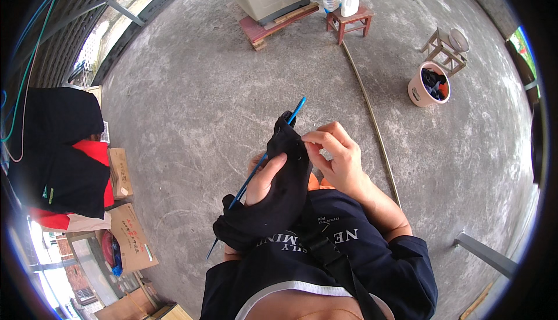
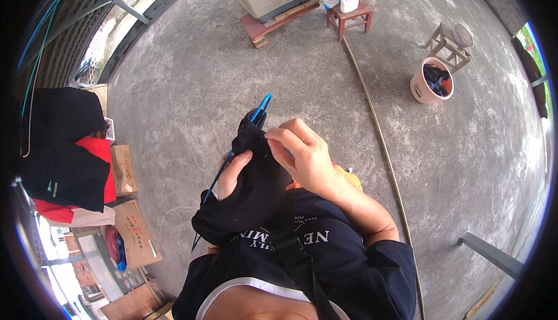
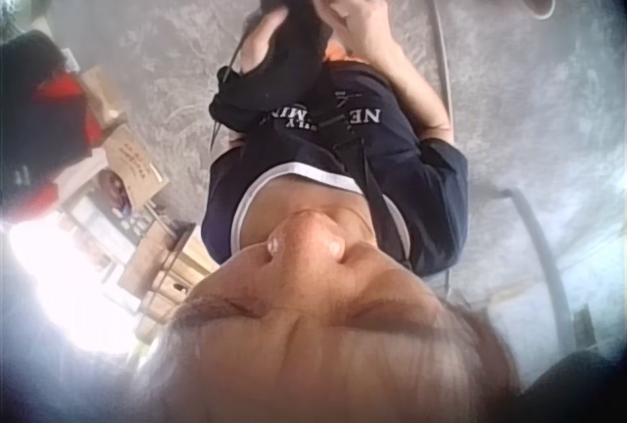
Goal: The person slides a black garment onto a blue plastic hanger and then hangs the hanger on a laundry rack.
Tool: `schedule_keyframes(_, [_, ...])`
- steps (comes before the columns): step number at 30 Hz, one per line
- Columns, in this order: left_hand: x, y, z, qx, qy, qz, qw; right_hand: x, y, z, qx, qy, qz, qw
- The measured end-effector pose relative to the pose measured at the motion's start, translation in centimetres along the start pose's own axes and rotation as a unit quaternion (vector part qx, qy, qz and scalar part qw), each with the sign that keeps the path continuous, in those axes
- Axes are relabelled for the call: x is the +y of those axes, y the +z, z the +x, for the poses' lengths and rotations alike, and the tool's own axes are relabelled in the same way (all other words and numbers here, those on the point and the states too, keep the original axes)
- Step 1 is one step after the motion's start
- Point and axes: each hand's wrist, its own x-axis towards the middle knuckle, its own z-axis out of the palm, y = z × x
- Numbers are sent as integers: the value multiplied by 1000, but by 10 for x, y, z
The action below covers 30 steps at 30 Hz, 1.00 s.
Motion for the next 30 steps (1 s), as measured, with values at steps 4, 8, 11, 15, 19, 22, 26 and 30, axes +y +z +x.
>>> schedule_keyframes(4, [4,3,-1,-39,14,14,999,1,1,1,11,-46,-60,997])
schedule_keyframes(8, [-2,0,1,-37,35,12,999,-1,-1,3,13,-79,-109,991])
schedule_keyframes(11, [-3,-2,1,-46,51,25,997,-3,-2,3,13,-94,-122,988])
schedule_keyframes(15, [-4,0,0,-46,75,53,995,-3,-1,3,6,-112,-146,983])
schedule_keyframes(19, [-4,-4,1,-57,70,63,994,-2,-4,3,1,-92,-139,986])
schedule_keyframes(22, [-5,0,-3,10,53,28,998,-4,-7,1,8,-57,-113,992])
schedule_keyframes(26, [-1,4,-5,-26,49,40,998,-3,-4,-1,9,-45,-62,997])
schedule_keyframes(30, [-3,4,-6,-49,71,49,995,-4,-6,-2,-6,-57,-98,994])
